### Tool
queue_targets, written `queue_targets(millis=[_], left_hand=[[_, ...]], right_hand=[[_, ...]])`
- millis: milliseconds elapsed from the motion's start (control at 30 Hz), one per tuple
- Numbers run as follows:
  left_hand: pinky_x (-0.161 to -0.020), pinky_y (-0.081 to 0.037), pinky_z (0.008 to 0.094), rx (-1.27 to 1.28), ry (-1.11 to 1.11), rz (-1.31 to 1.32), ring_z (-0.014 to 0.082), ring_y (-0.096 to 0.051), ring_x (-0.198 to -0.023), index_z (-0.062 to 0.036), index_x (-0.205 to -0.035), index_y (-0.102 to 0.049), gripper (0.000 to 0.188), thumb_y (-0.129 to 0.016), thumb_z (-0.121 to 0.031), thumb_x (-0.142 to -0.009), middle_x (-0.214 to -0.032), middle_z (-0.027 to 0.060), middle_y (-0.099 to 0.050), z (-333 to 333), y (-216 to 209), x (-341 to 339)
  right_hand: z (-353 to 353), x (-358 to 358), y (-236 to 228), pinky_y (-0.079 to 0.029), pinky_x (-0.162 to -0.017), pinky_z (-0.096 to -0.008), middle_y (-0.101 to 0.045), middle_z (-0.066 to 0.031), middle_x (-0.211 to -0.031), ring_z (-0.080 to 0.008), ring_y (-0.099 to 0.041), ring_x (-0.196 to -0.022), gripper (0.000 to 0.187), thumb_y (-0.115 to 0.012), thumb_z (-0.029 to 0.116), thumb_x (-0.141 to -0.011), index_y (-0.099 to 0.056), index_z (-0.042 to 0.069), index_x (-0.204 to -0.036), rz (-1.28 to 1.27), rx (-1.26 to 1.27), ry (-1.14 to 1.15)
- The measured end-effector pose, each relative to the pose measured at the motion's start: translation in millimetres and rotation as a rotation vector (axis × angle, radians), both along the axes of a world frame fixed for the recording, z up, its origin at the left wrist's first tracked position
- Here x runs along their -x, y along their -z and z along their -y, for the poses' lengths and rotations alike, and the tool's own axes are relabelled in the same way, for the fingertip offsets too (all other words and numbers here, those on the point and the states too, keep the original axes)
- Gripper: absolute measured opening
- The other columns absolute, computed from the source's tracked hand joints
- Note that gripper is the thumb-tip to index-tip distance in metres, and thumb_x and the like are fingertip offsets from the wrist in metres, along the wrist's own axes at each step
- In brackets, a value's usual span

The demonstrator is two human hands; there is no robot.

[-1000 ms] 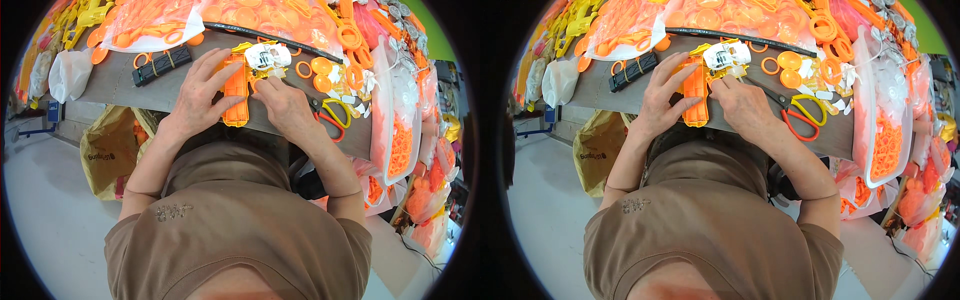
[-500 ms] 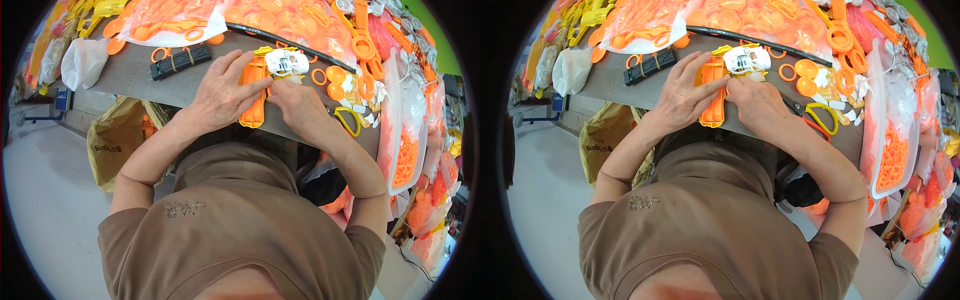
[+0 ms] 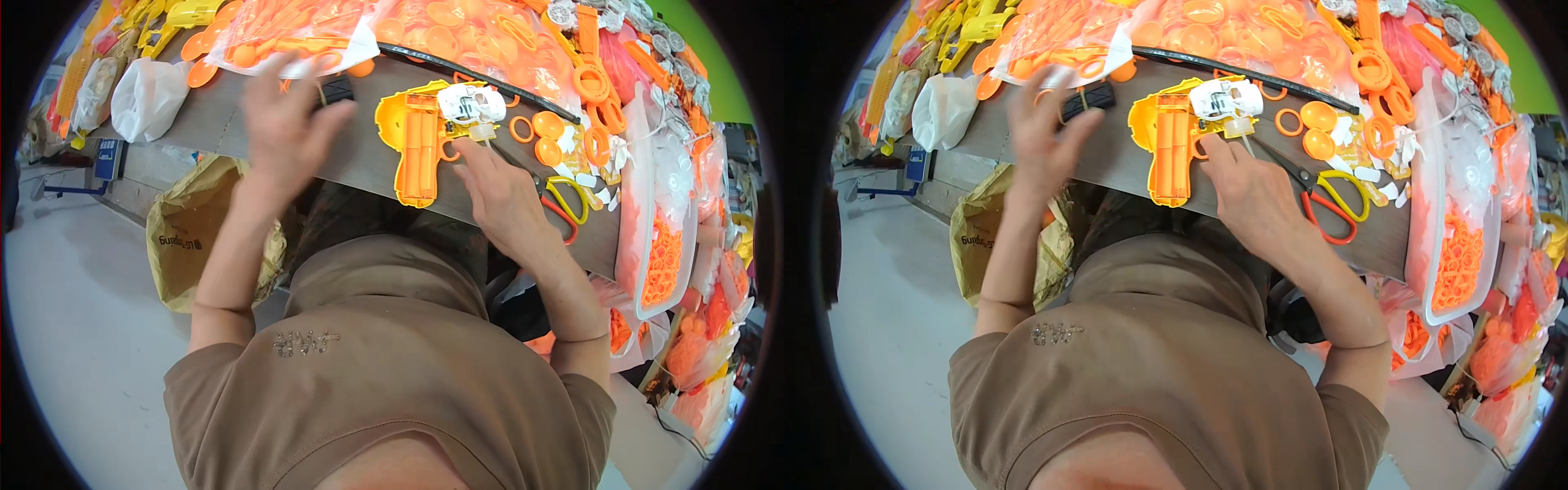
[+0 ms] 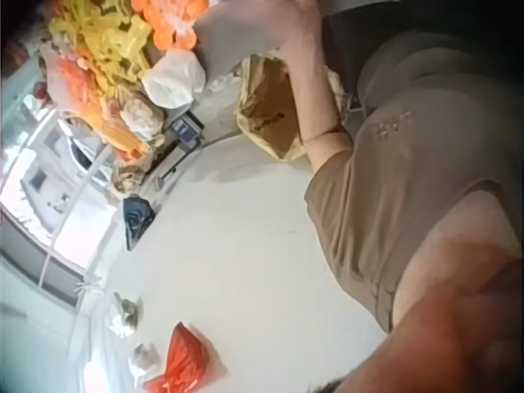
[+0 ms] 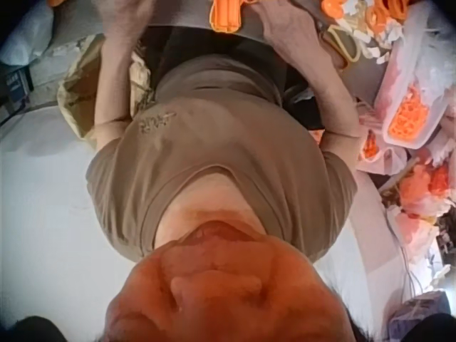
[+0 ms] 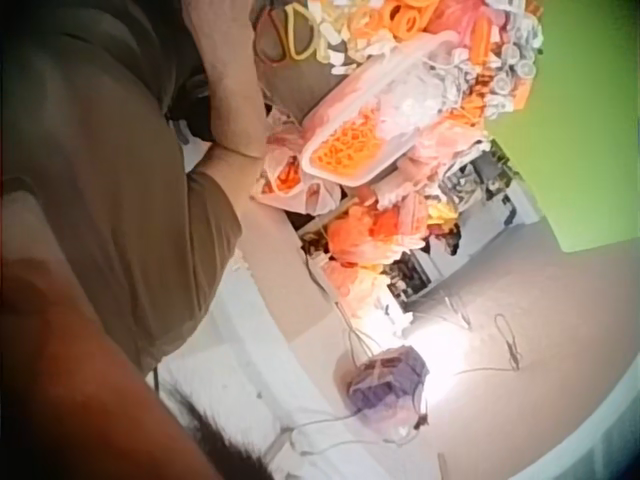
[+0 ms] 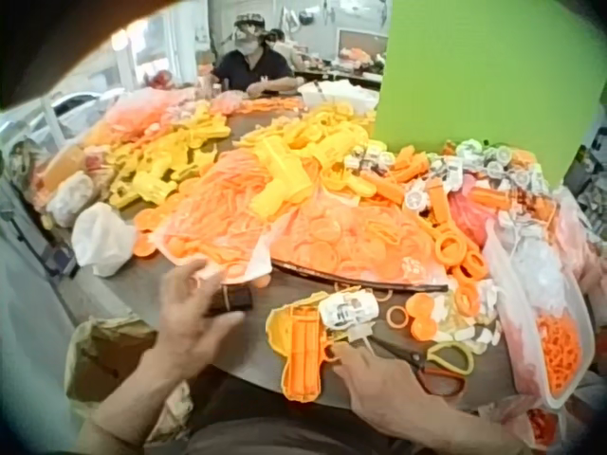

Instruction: Assembling and inspecting yellow plastic toy guns at a workbench.

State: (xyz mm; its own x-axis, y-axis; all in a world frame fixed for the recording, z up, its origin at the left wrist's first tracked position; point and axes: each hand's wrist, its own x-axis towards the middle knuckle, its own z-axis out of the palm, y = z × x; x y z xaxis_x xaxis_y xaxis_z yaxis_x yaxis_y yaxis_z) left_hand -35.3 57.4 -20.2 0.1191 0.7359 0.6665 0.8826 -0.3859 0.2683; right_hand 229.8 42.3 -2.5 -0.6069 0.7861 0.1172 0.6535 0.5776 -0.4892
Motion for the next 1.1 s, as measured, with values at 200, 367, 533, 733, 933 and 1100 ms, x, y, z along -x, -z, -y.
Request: queue_targets(millis=[200,367,533,733,933,1100], left_hand=[[-0.091,-0.035,0.0430,0.182,-0.116,-0.373,0.0331,-0.046,-0.109,-0.0019,-0.106,-0.057,0.039,-0.071,-0.019,-0.074,-0.121,0.0154,-0.049,-1,15,42],[-0.084,-0.039,0.0390,0.156,-0.138,0.151,0.0304,-0.051,-0.098,0.0003,-0.103,-0.051,0.038,-0.071,-0.007,-0.073,-0.100,0.0125,-0.056,11,25,41],[-0.074,-0.042,0.0384,0.247,-0.068,-0.039,0.0297,-0.052,-0.084,0.0004,-0.103,-0.052,0.035,-0.070,-0.009,-0.074,-0.090,0.0141,-0.055,5,18,24],[-0.069,-0.043,0.0344,0.450,-0.019,0.307,0.0216,-0.056,-0.078,0.0001,-0.101,-0.057,0.023,-0.065,-0.009,-0.081,-0.089,0.0098,-0.060,5,10,30],[-0.084,-0.047,0.0328,0.666,0.593,1.398,0.0208,-0.061,-0.089,0.0035,-0.111,-0.049,0.024,-0.052,-0.008,-0.090,-0.096,0.0150,-0.062,-18,-33,-31],[-0.087,-0.048,0.0347,0.696,0.681,1.495,0.0221,-0.061,-0.095,0.0030,-0.113,-0.043,0.027,-0.052,-0.007,-0.091,-0.101,0.0171,-0.062,-50,-12,-63]], right_hand=[[16,14,11,-0.047,-0.072,-0.0388,-0.050,-0.0156,-0.110,-0.0307,-0.054,-0.092,0.054,-0.074,0.028,-0.069,-0.053,0.008,-0.114,-0.035,-0.184,0.018],[18,17,26,-0.043,-0.069,-0.0361,-0.045,-0.0169,-0.115,-0.0276,-0.049,-0.084,0.062,-0.075,0.039,-0.064,-0.053,0.010,-0.114,-0.020,-0.240,0.012],[17,19,35,-0.040,-0.065,-0.0355,-0.045,-0.0178,-0.114,-0.0274,-0.048,-0.081,0.059,-0.075,0.036,-0.065,-0.053,0.007,-0.112,-0.015,-0.277,-0.002],[15,22,41,-0.039,-0.065,-0.0358,-0.046,-0.0226,-0.112,-0.0288,-0.049,-0.079,0.057,-0.074,0.028,-0.067,-0.052,-0.001,-0.110,-0.128,-0.307,-0.044],[16,21,40,-0.039,-0.066,-0.0360,-0.047,-0.0254,-0.111,-0.0298,-0.049,-0.079,0.057,-0.074,0.026,-0.066,-0.052,-0.004,-0.109,-0.153,-0.312,-0.047],[16,21,42,-0.039,-0.066,-0.0359,-0.048,-0.0250,-0.110,-0.0297,-0.049,-0.080,0.056,-0.073,0.028,-0.068,-0.052,-0.004,-0.110,-0.164,-0.316,-0.043]])
